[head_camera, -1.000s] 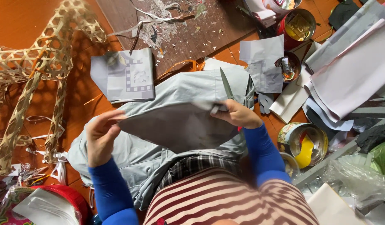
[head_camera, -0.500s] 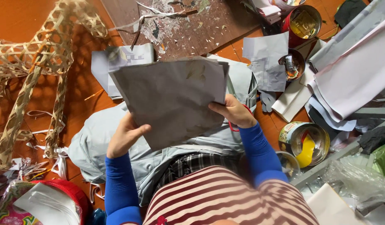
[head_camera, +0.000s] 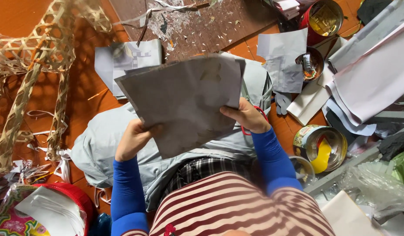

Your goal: Cutting paper patterns and applying glue to attach them to a bamboo frame.

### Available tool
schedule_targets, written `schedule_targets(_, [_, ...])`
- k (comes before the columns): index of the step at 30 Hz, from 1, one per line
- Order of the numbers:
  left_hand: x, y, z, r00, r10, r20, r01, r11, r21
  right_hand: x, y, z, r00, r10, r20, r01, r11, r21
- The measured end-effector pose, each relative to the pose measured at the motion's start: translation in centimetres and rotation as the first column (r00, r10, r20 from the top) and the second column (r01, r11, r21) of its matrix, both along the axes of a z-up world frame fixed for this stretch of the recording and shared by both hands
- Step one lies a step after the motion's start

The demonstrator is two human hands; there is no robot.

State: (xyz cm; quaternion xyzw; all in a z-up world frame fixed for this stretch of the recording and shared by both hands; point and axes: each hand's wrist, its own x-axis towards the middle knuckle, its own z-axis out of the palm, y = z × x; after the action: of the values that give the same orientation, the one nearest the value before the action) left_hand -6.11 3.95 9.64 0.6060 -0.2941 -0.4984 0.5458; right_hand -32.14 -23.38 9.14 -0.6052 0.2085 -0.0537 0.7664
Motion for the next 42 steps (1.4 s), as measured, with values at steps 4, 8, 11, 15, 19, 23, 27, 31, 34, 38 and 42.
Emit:
schedule_targets(4, [-0.4,-0.6,0.4,0.997,0.081,-0.016,-0.081,0.997,-0.008,0.2,-0.1,-1.2,0.994,-0.073,-0.077,0.073,0.997,-0.01])
schedule_targets(8, [-0.6,-1.3,0.0,0.996,0.089,-0.005,-0.089,0.996,-0.028,1.0,0.1,0.9,0.997,-0.063,-0.034,0.062,0.998,-0.024])
schedule_targets(11, [-0.8,-1.7,0.0,0.996,0.079,0.042,-0.076,0.995,-0.069,0.8,0.2,-0.1,0.995,-0.102,-0.013,0.102,0.992,0.074])
schedule_targets(15, [-0.8,-1.3,-1.0,0.991,0.111,0.079,-0.104,0.99,-0.092,0.5,0.1,-0.8,0.997,-0.08,-0.001,0.08,0.997,-0.018])
schedule_targets(19, [-0.8,-1.2,-0.9,0.975,0.17,0.143,-0.157,0.982,-0.102,1.1,0.1,0.6,0.987,-0.113,-0.117,0.125,0.987,0.102])
schedule_targets(23, [0.3,-0.5,-0.9,0.982,0.166,0.09,-0.155,0.981,-0.121,1.3,-0.2,0.9,0.985,-0.174,-0.022,0.171,0.981,-0.091])
schedule_targets(27, [1.7,0.5,-1.4,0.99,0.14,0.025,-0.139,0.989,-0.055,-0.6,-1.6,-2.2,0.97,-0.237,-0.057,0.235,0.971,-0.027])
schedule_targets(31, [2.0,-1.5,0.7,0.996,0.086,-0.011,-0.087,0.994,-0.069,0.1,-2.8,2.3,0.983,0.082,0.166,0.111,0.454,-0.884])
schedule_targets(34, [1.4,-3.2,0.9,0.984,0.069,-0.167,-0.098,0.981,-0.169,0.1,-3.1,0.4,0.945,-0.293,0.148,0.279,0.954,0.109])
schedule_targets(38, [1.2,-3.6,-0.3,0.914,0.087,-0.397,-0.17,0.969,-0.177,0.4,-4.9,0.0,0.971,-0.233,0.051,0.23,0.972,0.053])
schedule_targets(42, [1.4,-3.2,-2.2,0.889,0.075,-0.451,-0.196,0.954,-0.229,0.2,-4.3,0.0,0.958,-0.237,0.161,0.23,0.971,0.061])
